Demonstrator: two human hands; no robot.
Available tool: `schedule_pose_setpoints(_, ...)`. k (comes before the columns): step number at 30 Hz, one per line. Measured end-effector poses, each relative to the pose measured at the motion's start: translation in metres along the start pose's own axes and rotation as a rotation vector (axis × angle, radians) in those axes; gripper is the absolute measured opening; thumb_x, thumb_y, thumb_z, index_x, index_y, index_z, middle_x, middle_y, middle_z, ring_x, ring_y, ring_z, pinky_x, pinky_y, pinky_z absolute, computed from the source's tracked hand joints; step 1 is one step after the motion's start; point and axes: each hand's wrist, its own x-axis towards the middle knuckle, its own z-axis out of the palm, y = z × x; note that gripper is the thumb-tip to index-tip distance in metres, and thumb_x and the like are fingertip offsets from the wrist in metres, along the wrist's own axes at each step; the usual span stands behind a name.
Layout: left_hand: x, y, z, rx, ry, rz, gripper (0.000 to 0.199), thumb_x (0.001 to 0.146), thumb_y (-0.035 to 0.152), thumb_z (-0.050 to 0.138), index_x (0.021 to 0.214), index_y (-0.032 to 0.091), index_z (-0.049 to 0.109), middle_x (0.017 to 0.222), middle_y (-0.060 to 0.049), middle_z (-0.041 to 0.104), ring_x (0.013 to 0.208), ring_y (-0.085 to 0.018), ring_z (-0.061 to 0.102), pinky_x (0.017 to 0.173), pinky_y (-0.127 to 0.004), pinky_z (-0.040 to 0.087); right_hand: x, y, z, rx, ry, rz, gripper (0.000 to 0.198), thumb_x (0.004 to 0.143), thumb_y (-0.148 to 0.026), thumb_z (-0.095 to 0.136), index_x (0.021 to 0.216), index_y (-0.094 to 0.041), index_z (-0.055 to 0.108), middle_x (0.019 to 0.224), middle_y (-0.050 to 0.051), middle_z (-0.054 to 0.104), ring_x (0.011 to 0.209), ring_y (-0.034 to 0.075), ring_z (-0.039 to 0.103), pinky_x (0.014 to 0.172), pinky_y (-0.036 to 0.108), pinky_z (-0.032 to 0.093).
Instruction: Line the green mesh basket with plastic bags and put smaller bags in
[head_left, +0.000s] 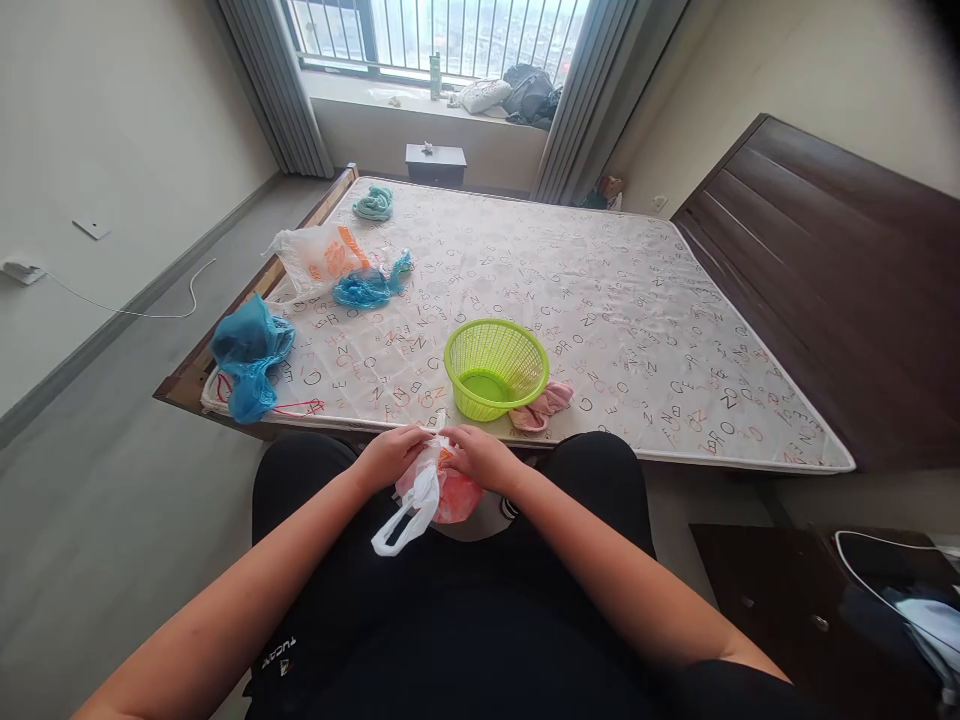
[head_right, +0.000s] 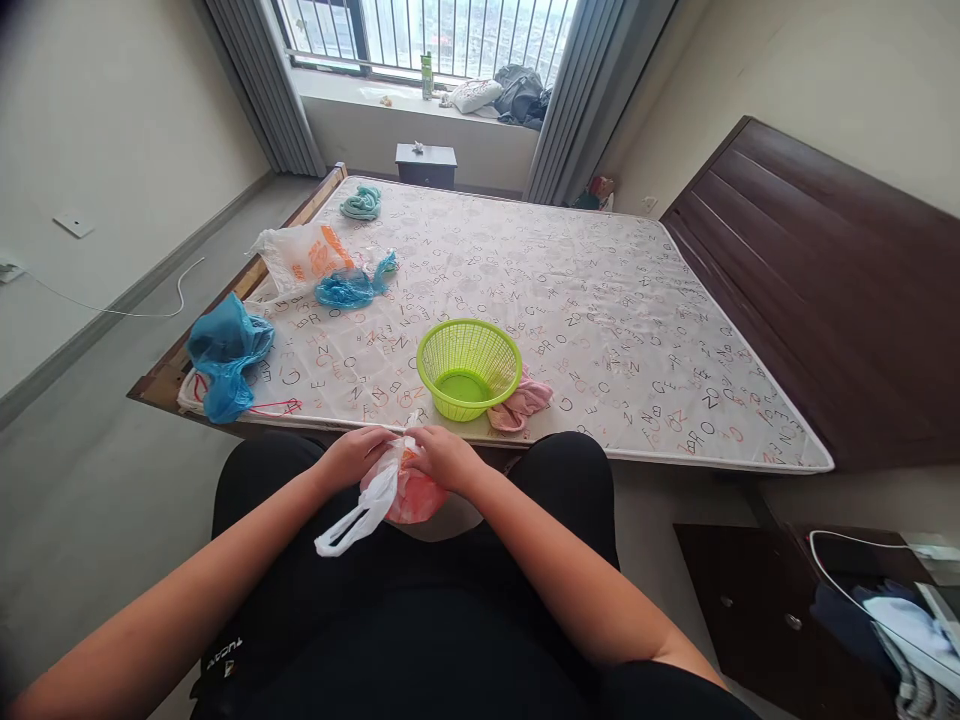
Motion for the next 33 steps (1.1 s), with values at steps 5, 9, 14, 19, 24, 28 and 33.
schedule_pose_setpoints(5, -0.002, -0.013, -0.016, -0.015, 0.155, -0.095, 0.015, 0.087, 0.031, 0.062, 0.094, 0.024, 0.073, 0.092, -0.011, 0.075, 0.085, -0.026, 0.071, 0.081, -0.041, 0.057, -0.007, 0.014, 0.017, -0.079, -0.009, 0.157, 0.012, 0.098, -0.020, 0.059, 0.087, -0.023, 0.064, 0.084, 0.002, 0.068, 0.076, 0.017, 0.064, 0.065, 0.027, 0.046)
schedule_pose_setpoints(9, -0.007, -0.032, -0.039, 0.005, 0.458, -0.275, 0.021, 0.091, 0.036, 0.055, 0.096, 0.022, 0.070, 0.089, -0.011, 0.073, 0.082, -0.027, 0.069, 0.079, -0.043, 0.055, -0.025, 0.044, 0.006, -0.110, -0.009, 0.202, 0.011, 0.097, -0.019, 0.058, 0.087, -0.022, 0.059, 0.082, 0.002, 0.066, 0.071, 0.017, 0.060, 0.061, 0.028, 0.044)
schedule_pose_setpoints(14, -0.008, -0.055, -0.053, -0.148, 0.876, -0.562, 0.030, 0.096, 0.044, 0.050, 0.104, 0.020, 0.065, 0.090, -0.007, 0.069, 0.081, -0.022, 0.064, 0.075, -0.034, 0.052, -0.040, 0.067, 0.002, -0.056, -0.077, 0.249, 0.014, 0.090, -0.012, 0.060, 0.082, -0.023, 0.057, 0.073, 0.001, 0.062, 0.066, 0.018, 0.058, 0.062, 0.029, 0.047)
schedule_pose_setpoints(19, -0.001, -0.048, -0.035, -0.327, 0.612, -0.416, 0.041, 0.092, 0.057, 0.055, 0.103, 0.019, 0.065, 0.087, -0.005, 0.067, 0.079, -0.020, 0.062, 0.074, -0.032, 0.051, -0.025, 0.035, -0.007, -0.006, 0.197, 0.117, 0.036, 0.083, -0.014, 0.062, 0.118, -0.021, 0.060, 0.124, 0.013, 0.064, 0.120, 0.028, 0.059, 0.103, 0.047, 0.049)
schedule_pose_setpoints(24, 0.004, -0.036, -0.022, -0.354, 0.518, -0.357, 0.044, 0.091, 0.060, 0.058, 0.103, 0.019, 0.067, 0.092, -0.006, 0.068, 0.084, -0.022, 0.062, 0.079, -0.034, 0.052, -0.009, 0.010, -0.011, 0.001, 0.103, -0.031, 0.052, 0.084, -0.020, 0.065, 0.136, -0.023, 0.057, 0.129, 0.013, 0.065, 0.120, 0.029, 0.061, 0.101, 0.044, 0.051)
schedule_pose_setpoints(28, 0.002, -0.045, -0.040, -0.249, 0.726, -0.445, 0.039, 0.096, 0.056, 0.053, 0.103, 0.020, 0.064, 0.092, -0.006, 0.067, 0.084, -0.021, 0.061, 0.080, -0.033, 0.051, -0.019, 0.030, -0.013, 0.044, 0.297, 0.119, 0.019, 0.095, -0.018, 0.048, 0.097, -0.022, 0.066, 0.093, 0.009, 0.070, 0.090, 0.023, 0.067, 0.083, 0.036, 0.055)
schedule_pose_setpoints(33, -0.006, -0.056, -0.065, -0.087, 0.980, -0.551, 0.035, 0.100, 0.050, 0.048, 0.105, 0.019, 0.062, 0.096, -0.007, 0.067, 0.091, -0.023, 0.061, 0.088, -0.035, 0.051, -0.036, 0.051, -0.030, 0.041, 0.733, 0.360, 0.022, 0.100, -0.036, 0.045, 0.097, -0.021, 0.060, 0.098, 0.013, 0.068, 0.108, 0.030, 0.063, 0.100, 0.050, 0.050)
